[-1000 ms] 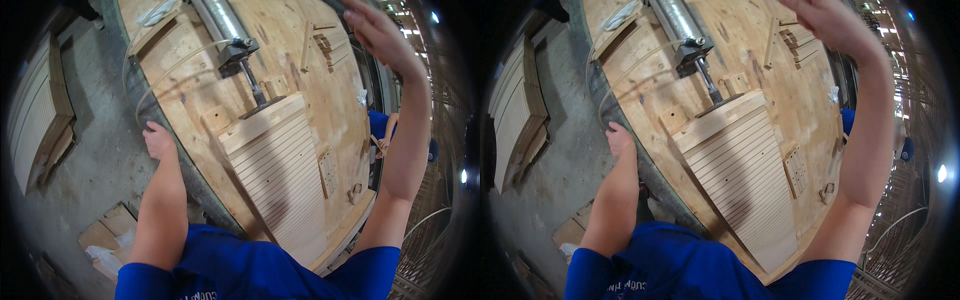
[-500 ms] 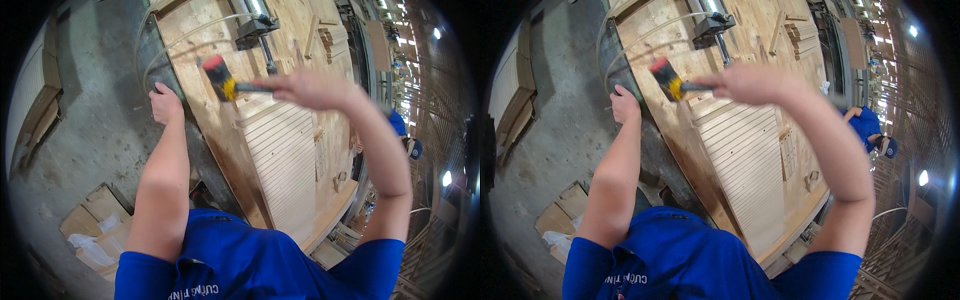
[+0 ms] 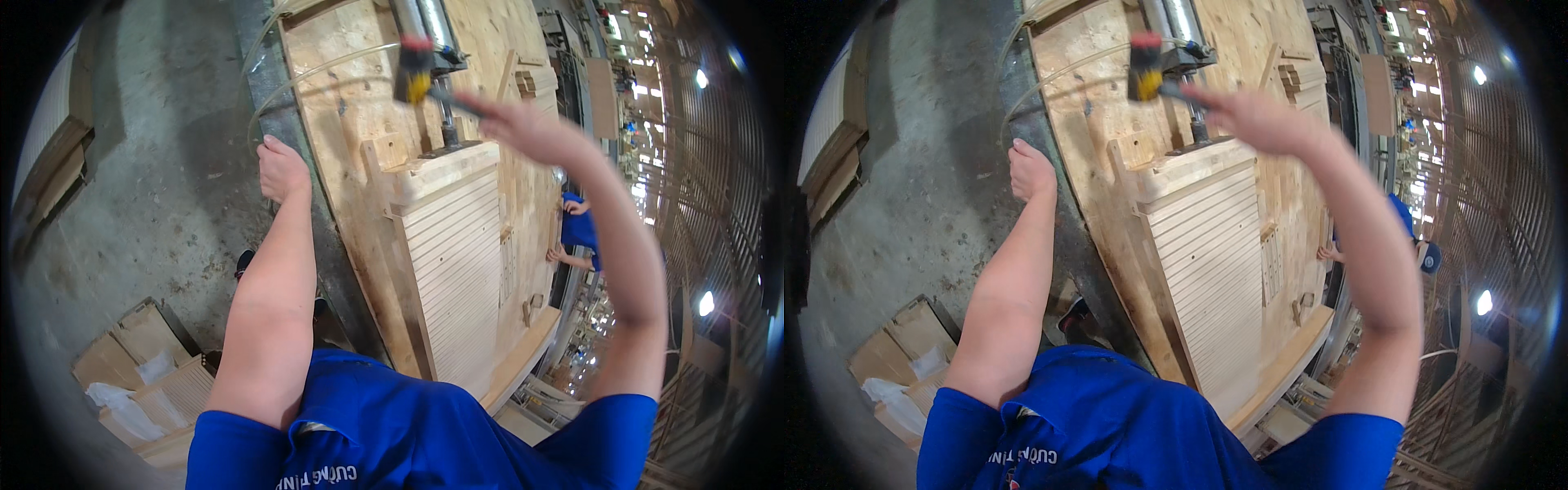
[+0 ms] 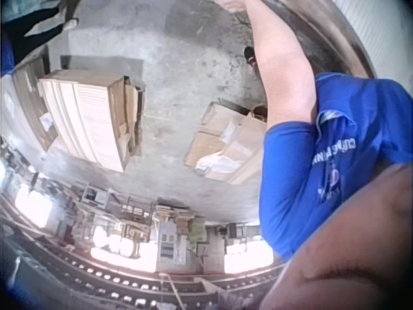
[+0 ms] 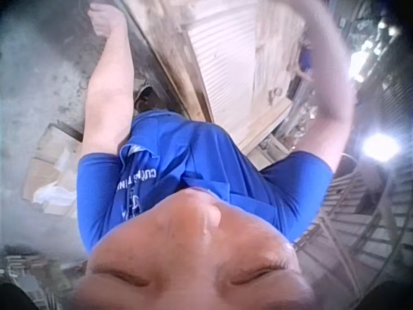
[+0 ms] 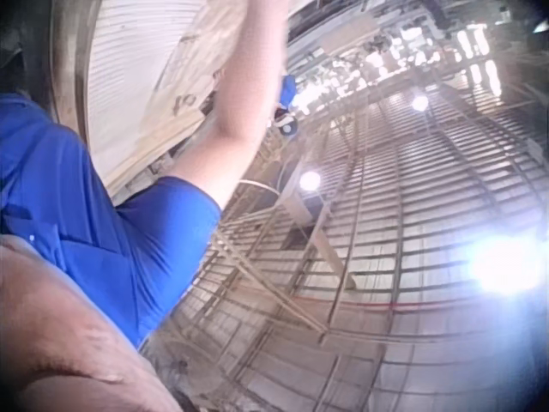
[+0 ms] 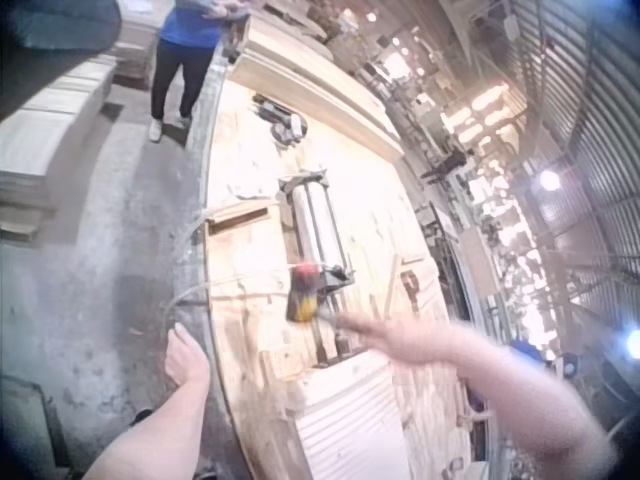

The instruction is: The person assembles wooden slats into a panel on a workbench, using a hammer to tap pieces into place and a nail gun to secure them. They repeatedly lift the completed panel, place it on the floor, and return to the workbench to continue assembly.

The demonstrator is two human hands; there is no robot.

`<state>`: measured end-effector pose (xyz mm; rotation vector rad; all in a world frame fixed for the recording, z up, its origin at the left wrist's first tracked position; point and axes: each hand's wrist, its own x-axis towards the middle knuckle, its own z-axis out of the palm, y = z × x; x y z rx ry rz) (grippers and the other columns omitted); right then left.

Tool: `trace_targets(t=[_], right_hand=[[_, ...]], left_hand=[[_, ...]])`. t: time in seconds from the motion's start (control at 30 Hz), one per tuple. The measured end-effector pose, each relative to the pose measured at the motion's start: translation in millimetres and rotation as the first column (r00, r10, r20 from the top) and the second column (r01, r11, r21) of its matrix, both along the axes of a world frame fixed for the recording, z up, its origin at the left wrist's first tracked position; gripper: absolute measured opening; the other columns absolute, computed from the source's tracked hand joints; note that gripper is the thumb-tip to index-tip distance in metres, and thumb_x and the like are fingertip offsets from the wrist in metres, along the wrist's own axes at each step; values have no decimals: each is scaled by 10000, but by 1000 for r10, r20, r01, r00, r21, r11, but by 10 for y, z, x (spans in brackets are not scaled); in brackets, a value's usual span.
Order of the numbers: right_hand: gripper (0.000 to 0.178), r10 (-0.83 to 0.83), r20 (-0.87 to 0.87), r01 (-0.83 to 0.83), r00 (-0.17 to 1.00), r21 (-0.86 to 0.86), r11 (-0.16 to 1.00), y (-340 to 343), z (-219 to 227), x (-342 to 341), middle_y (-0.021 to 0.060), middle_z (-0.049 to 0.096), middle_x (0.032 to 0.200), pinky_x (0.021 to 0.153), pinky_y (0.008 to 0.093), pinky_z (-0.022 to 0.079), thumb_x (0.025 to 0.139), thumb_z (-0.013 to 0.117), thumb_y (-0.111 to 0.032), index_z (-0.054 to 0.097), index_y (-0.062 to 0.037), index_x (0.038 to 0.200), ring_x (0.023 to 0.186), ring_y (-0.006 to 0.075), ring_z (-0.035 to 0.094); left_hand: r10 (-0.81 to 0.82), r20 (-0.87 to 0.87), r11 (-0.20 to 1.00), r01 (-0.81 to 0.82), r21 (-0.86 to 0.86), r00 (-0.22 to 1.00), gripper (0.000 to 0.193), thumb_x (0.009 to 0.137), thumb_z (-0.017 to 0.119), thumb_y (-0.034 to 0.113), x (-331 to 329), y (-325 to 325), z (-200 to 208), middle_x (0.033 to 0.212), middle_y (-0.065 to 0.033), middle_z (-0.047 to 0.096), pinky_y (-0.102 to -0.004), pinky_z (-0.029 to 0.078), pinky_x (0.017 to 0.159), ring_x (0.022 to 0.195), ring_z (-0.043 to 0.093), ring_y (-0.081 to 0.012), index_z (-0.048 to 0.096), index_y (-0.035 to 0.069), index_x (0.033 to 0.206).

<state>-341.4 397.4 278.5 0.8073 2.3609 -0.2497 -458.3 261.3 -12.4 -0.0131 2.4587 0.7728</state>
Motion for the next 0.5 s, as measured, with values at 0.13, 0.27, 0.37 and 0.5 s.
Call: trace_targets(t=[0.13, 0.27, 0.37, 0.5], right_hand=[[428, 107, -274, -44, 956, 229, 972, 163, 533, -592, 153, 624, 994, 830, 328, 464, 926, 428, -236, 372, -159, 1343, 921, 169, 601], [420, -120, -480, 186, 869, 92, 978, -69, -229, -21, 182, 619, 948, 779, 419, 452, 931, 421, -247, 367, -182, 1343, 852, 262, 613], [486, -219, 226, 258, 949, -160, 953, -443, -350, 766, 221, 604, 949, 816, 418, 450, 919, 434, -229, 286, -237, 1382, 885, 319, 604], [540, -377, 452, 495, 808, -178, 850, -419, 146, 781, 209, 601, 997, 801, 408, 460, 901, 456, -185, 250, -242, 1396, 884, 352, 600]], left_hand=[[-8, 14, 1000, 8, 27, 1000, 474, 929, 247, 416, 13, -7, 32, 922, -179, 631, -511, 432, 735, 864, 582, -398, 548, 53, 975], [7, 27, 1000, -7, 27, 1000, 481, 928, 238, 417, -11, -35, 26, 936, -184, 626, -509, 429, 738, 878, 575, -404, 550, 55, 986], [-12, 51, 1000, 10, 25, 999, 484, 929, 237, 416, -61, 13, 65, 948, -186, 623, -506, 427, 742, 891, 571, -402, 552, 54, 993], [15, 69, 1000, -17, 24, 998, 486, 931, 236, 412, -32, 34, 123, 953, -186, 621, -502, 424, 749, 896, 569, -396, 554, 52, 1005]])
